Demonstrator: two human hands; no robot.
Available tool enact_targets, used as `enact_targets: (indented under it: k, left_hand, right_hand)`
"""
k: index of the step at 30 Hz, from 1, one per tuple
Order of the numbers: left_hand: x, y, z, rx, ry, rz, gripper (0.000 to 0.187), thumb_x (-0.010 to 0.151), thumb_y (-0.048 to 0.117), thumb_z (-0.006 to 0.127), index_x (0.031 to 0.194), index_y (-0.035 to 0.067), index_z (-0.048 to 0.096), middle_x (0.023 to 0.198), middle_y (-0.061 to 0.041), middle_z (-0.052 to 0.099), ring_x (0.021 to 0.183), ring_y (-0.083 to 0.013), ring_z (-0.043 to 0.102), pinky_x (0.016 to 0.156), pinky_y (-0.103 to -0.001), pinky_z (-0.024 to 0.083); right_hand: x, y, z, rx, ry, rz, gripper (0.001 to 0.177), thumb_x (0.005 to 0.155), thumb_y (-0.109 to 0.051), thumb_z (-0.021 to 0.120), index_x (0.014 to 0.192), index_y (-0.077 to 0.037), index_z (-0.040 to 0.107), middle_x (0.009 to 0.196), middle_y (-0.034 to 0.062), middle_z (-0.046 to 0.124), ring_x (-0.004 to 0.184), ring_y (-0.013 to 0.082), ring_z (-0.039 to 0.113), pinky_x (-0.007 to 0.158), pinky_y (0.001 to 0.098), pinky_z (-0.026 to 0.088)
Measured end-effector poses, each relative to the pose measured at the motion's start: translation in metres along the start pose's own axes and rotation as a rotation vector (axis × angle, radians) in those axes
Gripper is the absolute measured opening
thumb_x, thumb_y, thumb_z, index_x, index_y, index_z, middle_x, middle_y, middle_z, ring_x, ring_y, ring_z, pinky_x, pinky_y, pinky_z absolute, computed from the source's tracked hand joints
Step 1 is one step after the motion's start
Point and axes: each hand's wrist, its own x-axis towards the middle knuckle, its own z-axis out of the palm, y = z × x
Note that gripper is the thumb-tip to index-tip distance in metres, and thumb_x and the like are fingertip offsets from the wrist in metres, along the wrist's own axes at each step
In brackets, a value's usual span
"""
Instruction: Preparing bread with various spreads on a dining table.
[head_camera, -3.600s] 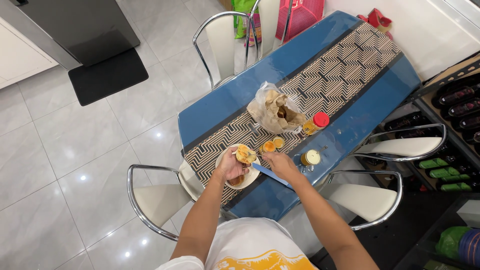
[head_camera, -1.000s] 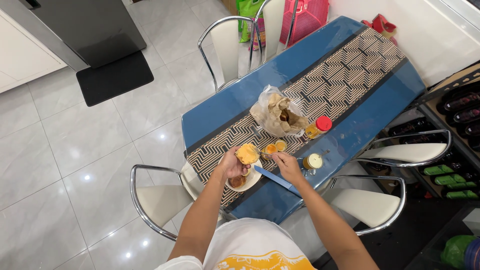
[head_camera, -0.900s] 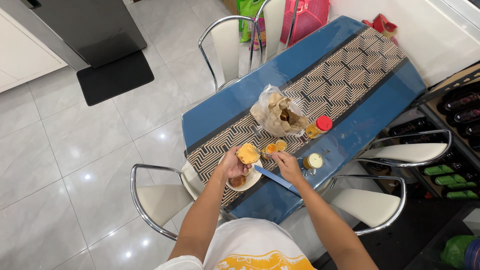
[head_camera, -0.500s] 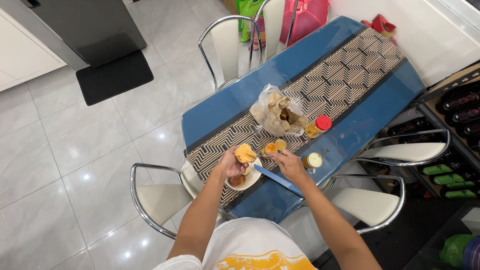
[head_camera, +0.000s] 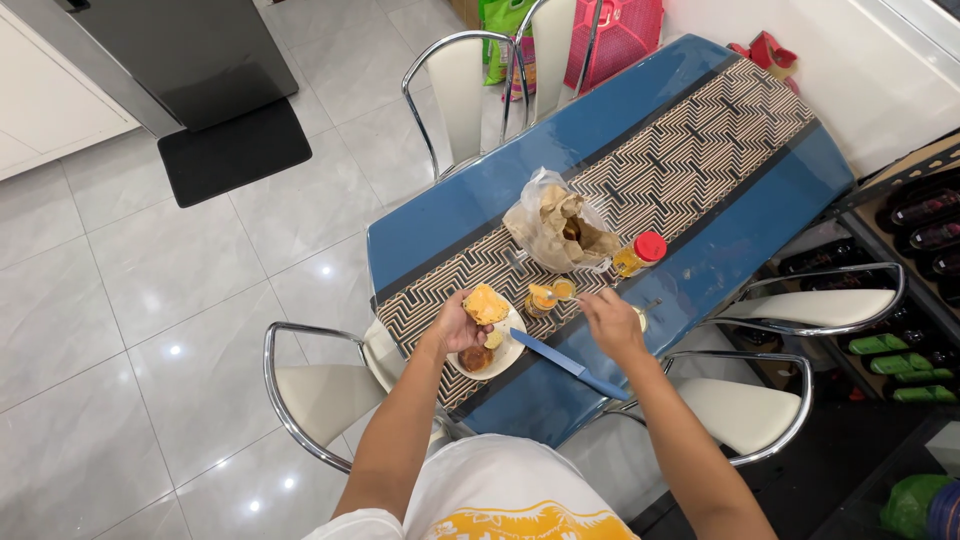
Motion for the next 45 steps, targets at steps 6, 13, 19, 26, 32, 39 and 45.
enact_targets:
  k: [6, 13, 19, 26, 32, 39, 45]
  left_hand:
    - [-0.003, -0.007, 0.009, -0.051, -0.015, -0.001, 0.053, 0.098, 0.05, 0.031, 0.11, 0.01, 0.064, 0.094, -0.007, 0.065, 0.073, -0.0191, 0.056, 0.059, -0.03, 0.044]
    - [0.009, -0.023, 0.026, -0.169, -0.132, 0.032, 0.05, 0.098, 0.049, 0.039, 0.11, 0.008, 0.064, 0.092, -0.007, 0.065, 0.077, -0.0214, 0.059, 0.063, -0.032, 0.049]
    - [0.01, -0.03, 0.047, -0.262, -0.146, 0.051, 0.05, 0.098, 0.042, 0.04, 0.115, 0.003, 0.064, 0.099, -0.011, 0.068, 0.085, -0.0243, 0.065, 0.068, -0.034, 0.055]
    - [0.008, -0.037, 0.053, -0.389, -0.168, 0.03, 0.05, 0.097, 0.04, 0.04, 0.123, 0.003, 0.062, 0.107, -0.013, 0.069, 0.084, -0.0244, 0.066, 0.066, -0.032, 0.055]
    - [0.004, -0.037, 0.057, -0.418, -0.147, 0.021, 0.05, 0.099, 0.038, 0.04, 0.125, 0.002, 0.061, 0.109, -0.015, 0.068, 0.084, -0.0243, 0.066, 0.066, -0.032, 0.056]
    - [0.004, -0.037, 0.054, -0.445, -0.136, 0.03, 0.047, 0.1, 0.039, 0.04, 0.12, 0.001, 0.061, 0.104, -0.015, 0.066, 0.081, -0.0245, 0.065, 0.063, -0.032, 0.055]
    - [0.001, -0.034, 0.055, -0.431, -0.093, 0.047, 0.046, 0.1, 0.038, 0.041, 0.118, 0.001, 0.061, 0.104, -0.015, 0.066, 0.081, -0.0248, 0.065, 0.064, -0.032, 0.054]
  right_hand:
    - [-0.024, 0.042, 0.035, 0.507, 0.088, 0.092, 0.016, 0.109, -0.014, 0.061, 0.114, -0.003, 0.071, 0.102, 0.0074, 0.067, 0.092, 0.0204, 0.065, 0.081, 0.0335, 0.051]
    - [-0.058, 0.017, 0.086, 1.126, 0.011, 0.728, 0.024, 0.103, -0.015, 0.062, 0.121, -0.003, 0.072, 0.081, -0.0001, 0.065, 0.061, 0.0042, 0.048, 0.052, 0.0194, 0.037]
    - [-0.061, -0.018, 0.09, 1.059, 0.164, 0.667, 0.03, 0.102, -0.013, 0.061, 0.128, -0.001, 0.068, 0.094, 0.0056, 0.075, 0.062, 0.0064, 0.056, 0.055, 0.0213, 0.047]
    - [-0.063, -0.025, 0.087, 0.924, 0.193, 0.582, 0.028, 0.102, -0.012, 0.062, 0.126, -0.001, 0.07, 0.102, 0.0084, 0.078, 0.064, 0.0073, 0.059, 0.057, 0.0228, 0.05]
    - [-0.063, -0.032, 0.08, 0.766, 0.195, 0.507, 0.026, 0.099, -0.008, 0.066, 0.124, -0.002, 0.073, 0.102, 0.0078, 0.079, 0.065, 0.0079, 0.062, 0.06, 0.0238, 0.053]
    - [-0.057, -0.036, 0.062, 0.581, 0.173, 0.345, 0.026, 0.097, -0.006, 0.066, 0.122, -0.007, 0.074, 0.101, 0.0085, 0.08, 0.061, 0.008, 0.064, 0.057, 0.0231, 0.054]
    - [-0.049, -0.045, 0.049, 0.527, 0.151, 0.304, 0.025, 0.097, -0.004, 0.067, 0.121, -0.007, 0.074, 0.098, 0.0089, 0.08, 0.058, 0.0083, 0.062, 0.054, 0.0233, 0.052]
